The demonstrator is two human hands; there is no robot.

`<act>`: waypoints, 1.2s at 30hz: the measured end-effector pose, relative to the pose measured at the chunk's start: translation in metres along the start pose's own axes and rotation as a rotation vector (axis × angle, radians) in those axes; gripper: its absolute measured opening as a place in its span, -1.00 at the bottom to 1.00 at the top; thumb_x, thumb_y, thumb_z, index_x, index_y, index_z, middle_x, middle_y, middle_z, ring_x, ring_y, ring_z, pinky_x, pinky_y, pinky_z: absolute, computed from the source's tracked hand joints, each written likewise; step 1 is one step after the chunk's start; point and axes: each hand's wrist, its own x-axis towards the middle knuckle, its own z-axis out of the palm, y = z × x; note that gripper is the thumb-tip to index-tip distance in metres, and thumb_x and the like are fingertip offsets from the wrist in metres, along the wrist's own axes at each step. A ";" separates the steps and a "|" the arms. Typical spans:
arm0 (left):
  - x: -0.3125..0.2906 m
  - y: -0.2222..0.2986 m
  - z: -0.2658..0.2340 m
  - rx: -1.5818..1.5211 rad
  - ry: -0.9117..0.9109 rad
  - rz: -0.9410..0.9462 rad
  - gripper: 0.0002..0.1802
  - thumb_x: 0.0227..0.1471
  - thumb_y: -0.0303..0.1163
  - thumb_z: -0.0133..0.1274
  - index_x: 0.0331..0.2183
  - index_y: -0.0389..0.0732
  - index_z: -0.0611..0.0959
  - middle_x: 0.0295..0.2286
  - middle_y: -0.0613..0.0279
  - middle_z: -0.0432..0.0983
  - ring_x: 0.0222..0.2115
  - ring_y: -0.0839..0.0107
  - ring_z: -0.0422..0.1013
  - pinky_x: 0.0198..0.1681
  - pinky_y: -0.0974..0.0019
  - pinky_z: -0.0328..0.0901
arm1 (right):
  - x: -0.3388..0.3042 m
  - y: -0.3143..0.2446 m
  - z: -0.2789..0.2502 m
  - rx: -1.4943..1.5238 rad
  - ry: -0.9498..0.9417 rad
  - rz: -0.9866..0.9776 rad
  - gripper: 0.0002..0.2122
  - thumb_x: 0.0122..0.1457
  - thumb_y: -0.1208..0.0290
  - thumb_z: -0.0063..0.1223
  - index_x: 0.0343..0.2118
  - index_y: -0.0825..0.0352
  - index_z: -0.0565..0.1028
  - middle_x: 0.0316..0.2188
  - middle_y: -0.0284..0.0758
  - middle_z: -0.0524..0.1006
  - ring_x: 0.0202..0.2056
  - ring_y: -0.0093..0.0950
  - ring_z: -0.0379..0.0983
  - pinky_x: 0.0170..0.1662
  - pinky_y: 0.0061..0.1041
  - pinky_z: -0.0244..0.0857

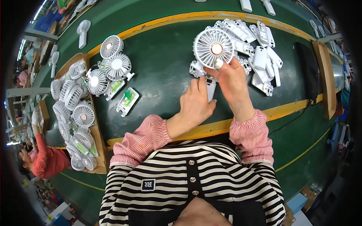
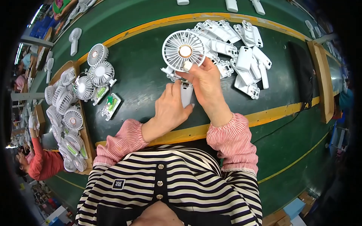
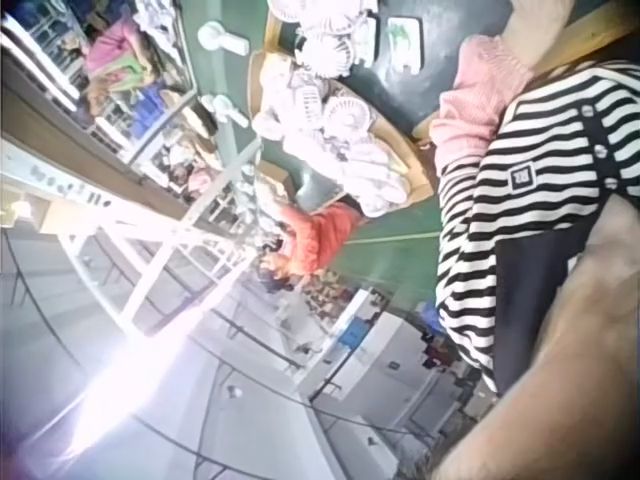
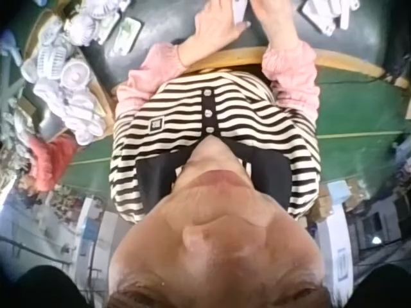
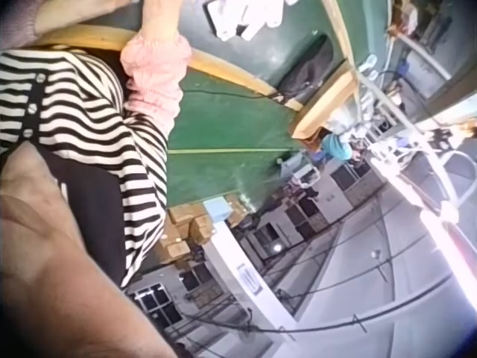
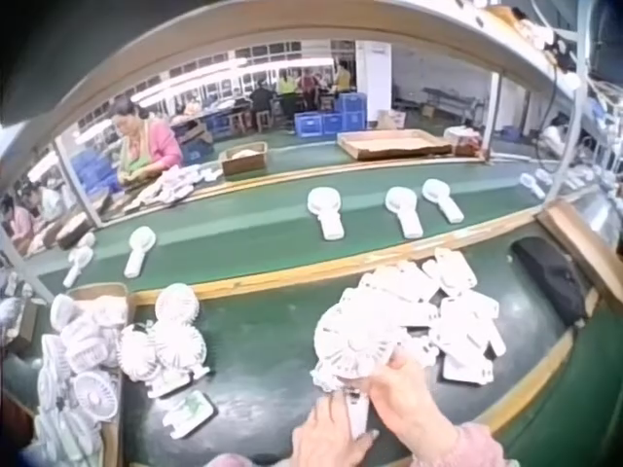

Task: The person assembles portable electric fans by fitting the fan heads, circuit boards, and batteries into handle casings, snapping the casing covers on by hand, turning the fans on to test them, and placing the assembled fans onto the conveyor belt.

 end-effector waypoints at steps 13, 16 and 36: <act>-0.030 -0.058 -0.050 -1.872 -0.454 -0.642 -0.48 -0.13 -0.33 -0.17 -0.08 -0.36 0.30 -0.21 -0.13 0.34 -0.22 0.02 0.35 -0.10 0.01 0.24 | 0.002 0.018 0.023 -0.044 -0.225 0.295 -0.56 0.16 0.11 -0.30 -0.06 0.40 0.22 -0.23 -0.14 0.42 -0.30 -0.30 0.45 -0.46 -0.47 0.40; -0.034 -0.066 -0.053 -1.917 -0.328 -0.742 -0.50 -0.04 -0.26 -0.26 -0.05 -0.29 0.25 -0.30 -0.03 0.38 -0.36 0.14 0.40 -0.26 0.09 0.34 | -0.003 0.031 0.030 0.011 -0.203 0.422 -0.57 0.17 0.11 -0.33 -0.05 0.37 0.22 -0.23 -0.16 0.42 -0.32 -0.37 0.44 -0.55 -0.55 0.36; -0.031 -0.079 -0.066 -1.619 -0.130 -0.587 -0.73 -0.08 -0.52 -0.05 -0.24 -0.37 0.42 -0.47 0.17 0.45 -0.58 0.47 0.41 -0.52 0.49 0.34 | -0.002 0.057 0.038 -0.418 -0.214 0.287 -0.69 0.05 0.42 -0.01 -0.15 0.40 0.30 -0.28 -0.34 0.44 -0.30 -0.61 0.38 -0.22 -0.59 0.29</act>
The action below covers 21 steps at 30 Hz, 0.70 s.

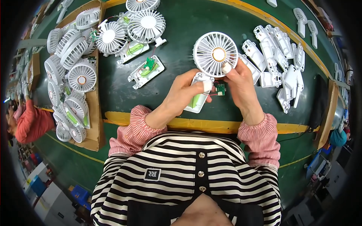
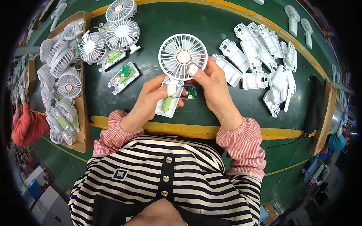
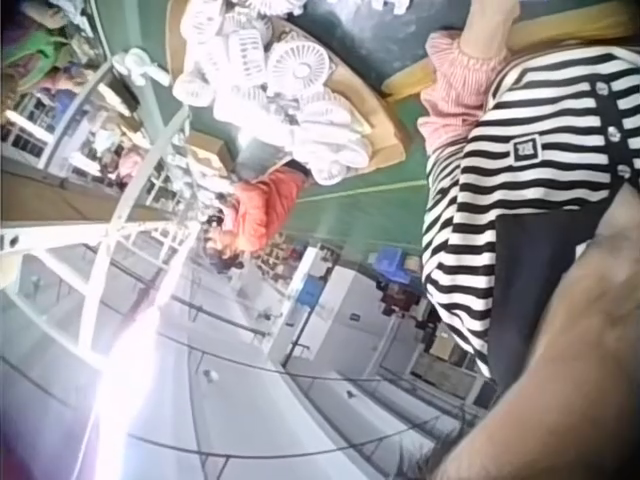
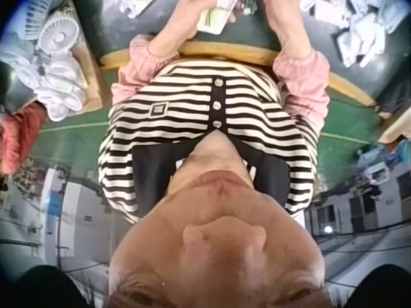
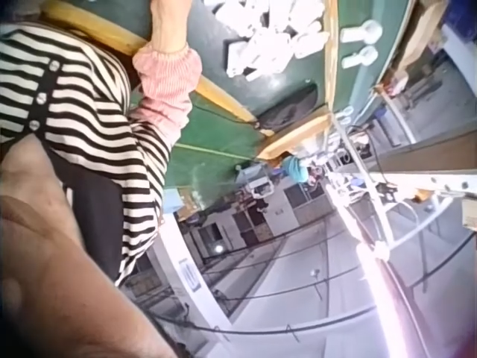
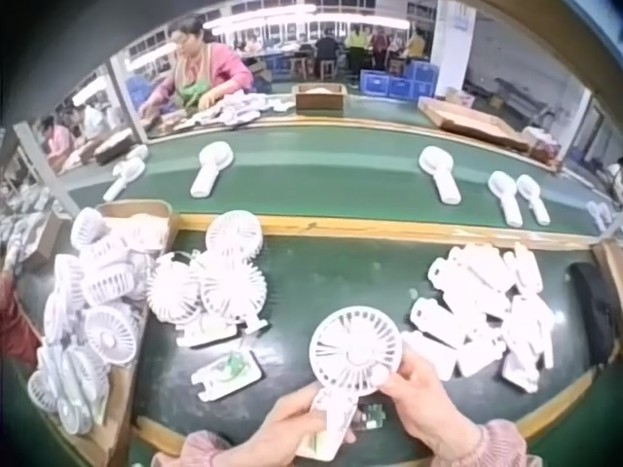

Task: The person assembles portable electric fans by fitting the fan heads, circuit boards, and batteries into handle casings, snapping the casing covers on by hand, turning the fans on to test them, and placing the assembled fans onto the conveyor belt.

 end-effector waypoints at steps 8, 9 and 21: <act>0.004 -0.010 -0.001 0.271 0.114 0.175 -0.72 -0.01 -0.36 -0.01 -0.28 -0.37 0.45 -0.58 0.25 0.44 -0.62 0.57 0.37 -0.61 0.51 0.31 | 0.002 -0.001 0.002 -0.056 0.001 0.073 -0.66 0.04 0.41 0.01 -0.13 0.42 0.29 -0.28 -0.34 0.43 -0.30 -0.61 0.37 -0.23 -0.60 0.26; 0.002 -0.009 0.000 0.233 0.107 0.181 -0.72 -0.01 -0.36 -0.01 -0.28 -0.36 0.45 -0.59 0.25 0.43 -0.63 0.56 0.37 -0.62 0.50 0.31 | 0.000 0.000 0.004 -0.092 0.032 -0.008 -0.65 0.04 0.42 0.01 -0.12 0.44 0.29 -0.27 -0.32 0.43 -0.28 -0.58 0.37 -0.20 -0.59 0.25; 0.013 0.003 0.013 0.056 0.246 -0.138 -0.77 0.06 -0.37 -0.16 -0.35 -0.35 0.46 -0.58 0.13 0.45 -0.70 0.40 0.40 -0.66 0.41 0.36 | -0.014 0.020 -0.010 -1.037 0.034 -1.161 -0.71 -0.35 0.58 0.10 -0.43 0.42 0.41 -0.39 -0.23 0.41 -0.41 -0.28 0.36 -0.29 -0.34 0.22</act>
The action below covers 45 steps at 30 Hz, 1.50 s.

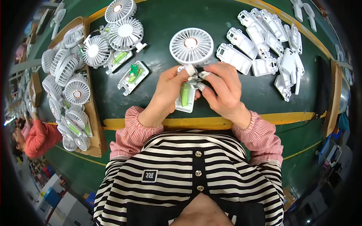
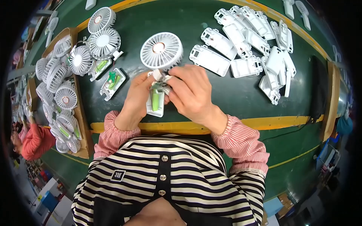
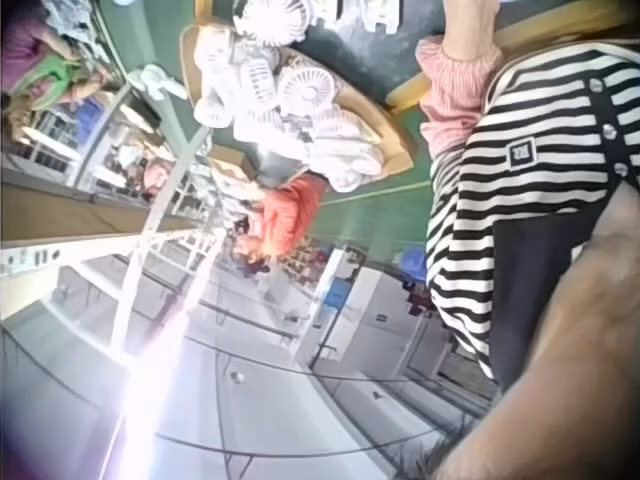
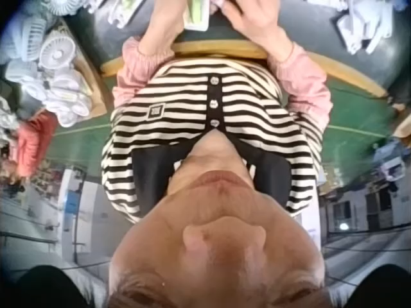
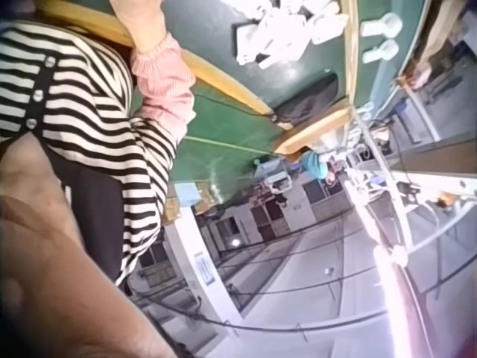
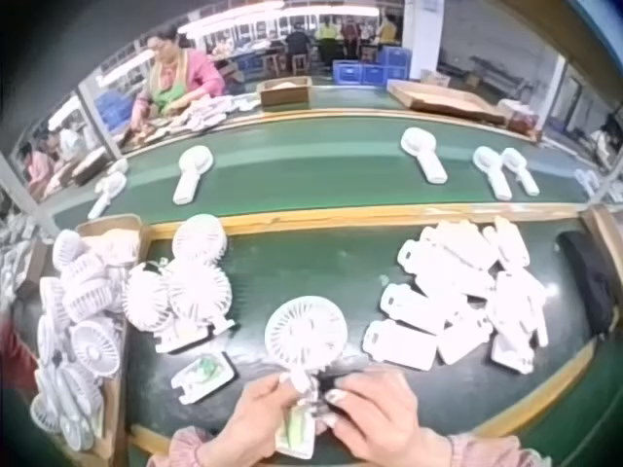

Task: The person assembles portable electric fans by fitting the fan heads, circuit boards, and batteries into handle casings, snapping the casing covers on by hand, turning the fans on to test them, and placing the assembled fans onto the conveyor belt.

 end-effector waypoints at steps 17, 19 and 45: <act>-0.001 0.001 0.000 0.072 -0.186 -0.123 -0.77 0.05 -0.53 -0.31 -0.31 -0.42 0.43 -0.56 0.04 0.45 -0.68 0.29 0.42 -0.66 0.35 0.37 | 0.037 -0.002 -0.021 0.168 -0.407 0.078 -0.85 -0.23 0.55 -0.10 -0.51 0.39 0.42 -0.31 -0.27 0.37 -0.18 -0.33 0.25 0.00 -0.20 -0.03; -0.002 0.002 -0.001 0.037 -0.190 -0.139 -0.77 0.03 -0.55 -0.31 -0.31 -0.41 0.44 -0.56 0.06 0.45 -0.68 0.29 0.43 -0.66 0.35 0.37 | 0.040 -0.004 -0.026 0.179 -0.432 0.089 -0.84 -0.23 0.55 -0.09 -0.50 0.40 0.42 -0.31 -0.27 0.37 -0.18 -0.32 0.26 -0.01 -0.20 -0.02; -0.003 0.001 -0.002 -0.006 -0.192 -0.050 -0.82 0.02 -0.47 -0.15 -0.35 -0.41 0.43 -0.53 0.05 0.44 -0.62 0.29 0.44 -0.65 0.30 0.38 | 0.037 -0.012 -0.008 0.018 -0.289 0.008 -0.84 -0.34 0.56 0.06 -0.57 0.36 0.42 -0.34 -0.30 0.42 -0.17 -0.34 0.33 0.04 -0.10 -0.06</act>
